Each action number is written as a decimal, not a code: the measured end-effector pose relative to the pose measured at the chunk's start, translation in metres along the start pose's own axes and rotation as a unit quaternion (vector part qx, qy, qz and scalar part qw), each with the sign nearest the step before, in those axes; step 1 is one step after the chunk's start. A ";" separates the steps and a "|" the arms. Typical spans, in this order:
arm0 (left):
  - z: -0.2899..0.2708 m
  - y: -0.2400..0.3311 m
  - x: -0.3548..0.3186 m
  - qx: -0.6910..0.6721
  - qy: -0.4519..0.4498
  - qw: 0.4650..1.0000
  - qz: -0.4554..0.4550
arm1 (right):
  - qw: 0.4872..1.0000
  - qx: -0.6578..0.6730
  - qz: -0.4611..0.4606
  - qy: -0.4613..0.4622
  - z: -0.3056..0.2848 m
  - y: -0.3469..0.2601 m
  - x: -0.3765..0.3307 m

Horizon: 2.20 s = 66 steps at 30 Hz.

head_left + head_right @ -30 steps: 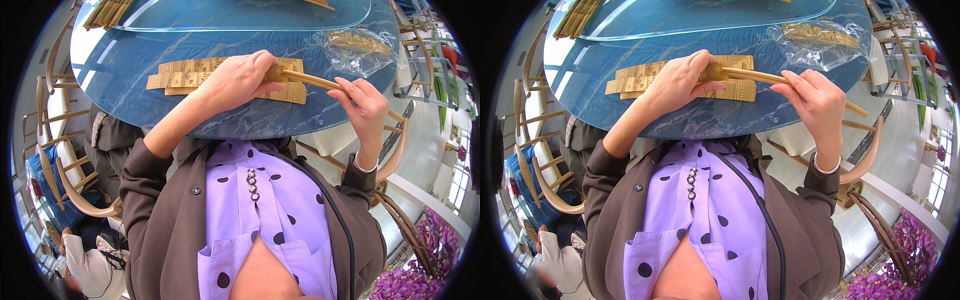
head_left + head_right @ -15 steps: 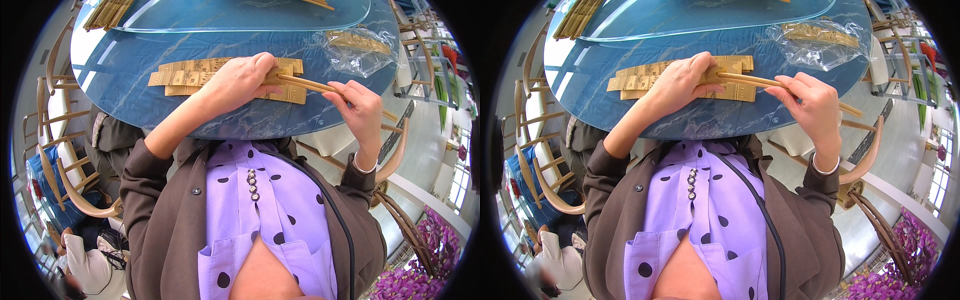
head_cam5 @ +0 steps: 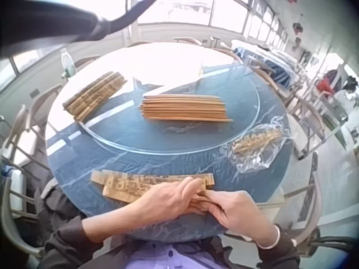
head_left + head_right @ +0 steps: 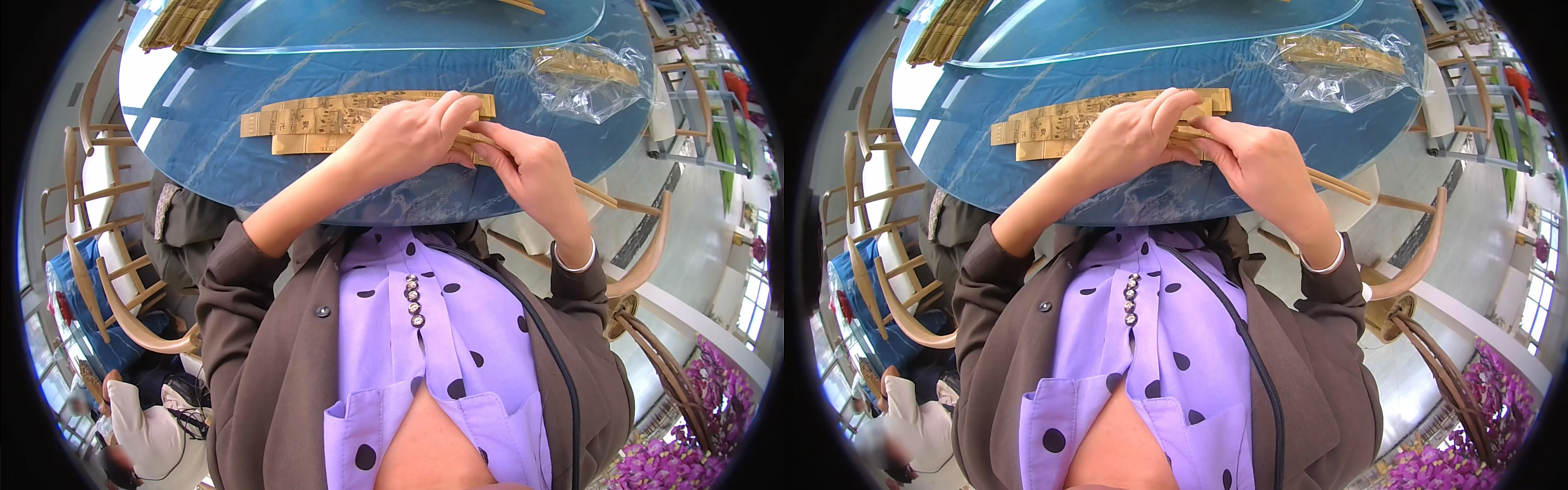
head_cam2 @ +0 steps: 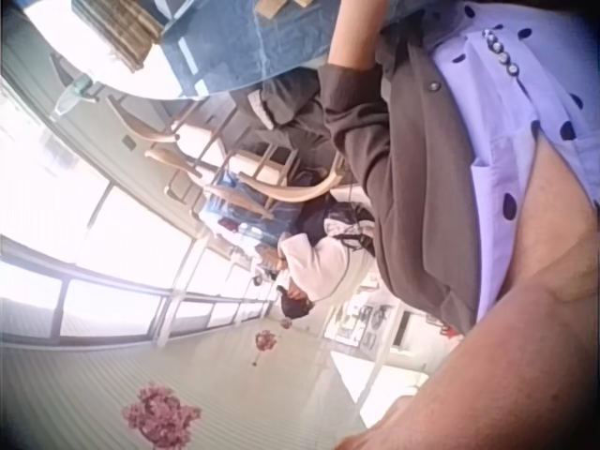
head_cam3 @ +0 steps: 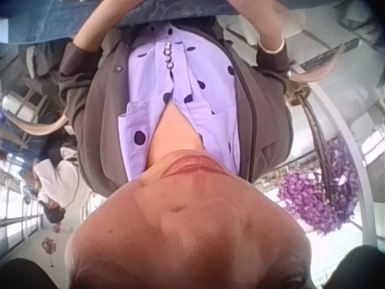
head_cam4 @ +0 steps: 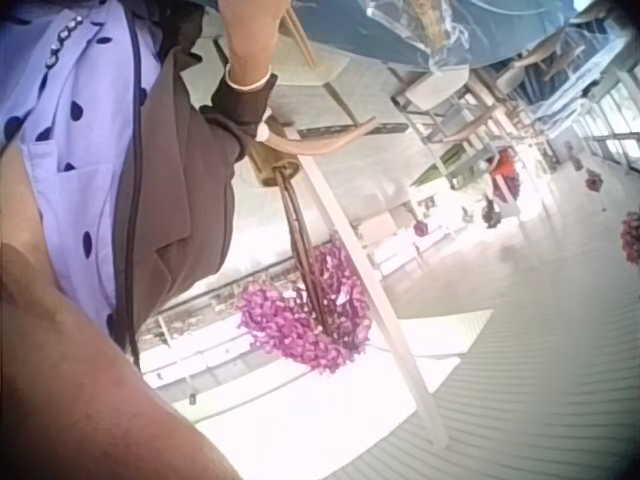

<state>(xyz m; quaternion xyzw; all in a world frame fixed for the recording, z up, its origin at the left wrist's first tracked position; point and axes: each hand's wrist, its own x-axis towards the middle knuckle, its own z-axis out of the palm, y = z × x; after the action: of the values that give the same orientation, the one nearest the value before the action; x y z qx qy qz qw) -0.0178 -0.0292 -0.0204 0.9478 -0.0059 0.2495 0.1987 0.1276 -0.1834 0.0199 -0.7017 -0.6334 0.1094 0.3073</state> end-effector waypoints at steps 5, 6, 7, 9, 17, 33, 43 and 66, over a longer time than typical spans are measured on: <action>-0.007 0.002 0.000 0.007 -0.013 0.999 -0.041 | 0.994 0.025 0.095 -0.038 0.000 -0.019 0.012; -0.009 0.003 0.001 0.006 -0.005 0.999 -0.033 | 0.994 0.049 0.089 -0.035 0.001 -0.022 0.014; -0.011 0.004 0.001 0.004 0.003 1.000 -0.025 | 0.993 0.072 0.084 -0.032 0.002 -0.025 0.014; -0.015 0.005 0.003 0.013 -0.002 1.000 -0.016 | 0.991 0.109 0.065 -0.030 0.004 -0.024 0.014; -0.024 0.008 -0.004 -0.007 0.084 0.996 0.006 | 0.961 0.245 0.115 -0.052 0.010 -0.018 0.014; -0.009 0.063 -0.033 -0.545 0.333 0.682 -0.355 | 0.925 0.346 0.158 0.003 0.020 -0.043 0.010; -0.008 0.058 -0.032 -0.582 0.304 0.657 -0.371 | 0.949 0.270 0.131 0.098 0.035 -0.055 0.009; -0.016 0.056 -0.028 -0.430 0.326 0.784 -0.306 | 0.948 0.287 0.110 0.082 0.041 -0.066 0.013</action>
<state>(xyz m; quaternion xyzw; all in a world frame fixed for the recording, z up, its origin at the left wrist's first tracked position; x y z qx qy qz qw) -0.0564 -0.0774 -0.0001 0.5785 0.2431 0.4411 0.6416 0.0531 -0.1588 0.0287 -0.6557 -0.4664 0.2624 0.5327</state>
